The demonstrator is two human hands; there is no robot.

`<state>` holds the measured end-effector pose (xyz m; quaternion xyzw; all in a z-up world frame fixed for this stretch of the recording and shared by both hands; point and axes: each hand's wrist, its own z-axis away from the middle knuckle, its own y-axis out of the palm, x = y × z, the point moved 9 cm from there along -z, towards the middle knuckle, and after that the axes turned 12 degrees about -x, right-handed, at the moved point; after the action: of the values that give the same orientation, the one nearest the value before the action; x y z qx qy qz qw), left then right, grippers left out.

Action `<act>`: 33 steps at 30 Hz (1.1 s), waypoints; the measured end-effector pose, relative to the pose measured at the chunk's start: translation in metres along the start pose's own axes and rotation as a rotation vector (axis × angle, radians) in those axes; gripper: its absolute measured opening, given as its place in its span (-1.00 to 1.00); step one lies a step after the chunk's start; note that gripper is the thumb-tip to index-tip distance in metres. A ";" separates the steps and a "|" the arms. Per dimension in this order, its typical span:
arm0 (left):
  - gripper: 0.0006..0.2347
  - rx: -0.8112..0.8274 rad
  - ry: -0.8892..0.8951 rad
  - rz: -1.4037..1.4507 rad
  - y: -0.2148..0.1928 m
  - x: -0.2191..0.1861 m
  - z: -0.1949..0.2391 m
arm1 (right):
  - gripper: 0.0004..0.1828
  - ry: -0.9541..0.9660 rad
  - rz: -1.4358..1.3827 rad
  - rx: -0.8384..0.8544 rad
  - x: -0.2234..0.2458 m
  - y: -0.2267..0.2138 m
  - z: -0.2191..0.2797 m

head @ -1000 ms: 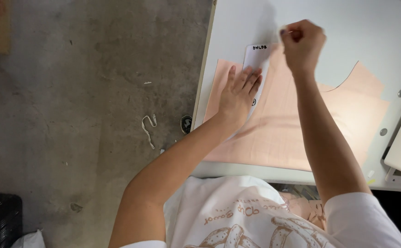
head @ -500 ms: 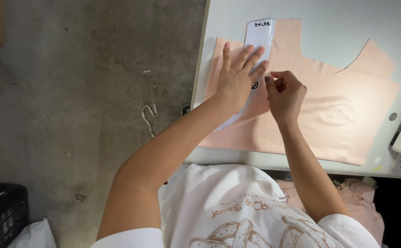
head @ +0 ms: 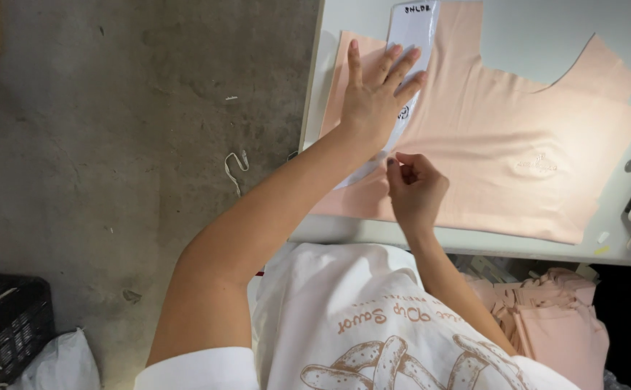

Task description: Marking and aligning fabric garment pieces using paper templates and a small marking tool on a workbench.

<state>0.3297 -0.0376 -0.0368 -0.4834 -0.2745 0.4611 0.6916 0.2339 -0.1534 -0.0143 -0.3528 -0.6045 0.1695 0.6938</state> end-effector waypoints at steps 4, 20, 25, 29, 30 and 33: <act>-0.15 -0.020 -0.002 -0.012 0.002 0.000 -0.003 | -0.83 0.028 -0.249 -0.083 -0.002 -0.043 -0.034; -0.26 -0.575 0.048 0.052 0.021 -0.016 0.020 | -0.83 -1.011 0.172 0.108 0.002 0.005 0.004; -0.08 -0.433 0.133 0.195 0.008 0.002 0.065 | -0.72 -1.047 0.194 0.074 0.007 0.002 0.007; -0.15 -0.189 0.042 0.231 0.019 0.015 0.080 | -0.79 -1.074 0.181 0.072 0.026 -0.006 0.011; -0.17 -0.120 0.022 0.261 0.020 0.017 0.082 | -0.81 -1.055 0.148 0.098 0.035 -0.009 0.011; -0.22 -0.110 -0.004 0.345 0.014 0.018 0.086 | -0.88 -1.176 -0.047 0.191 0.057 -0.009 0.040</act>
<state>0.2613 0.0164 -0.0179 -0.5595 -0.2136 0.5582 0.5742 0.2060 -0.1100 0.0339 -0.1220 -0.8770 0.3747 0.2748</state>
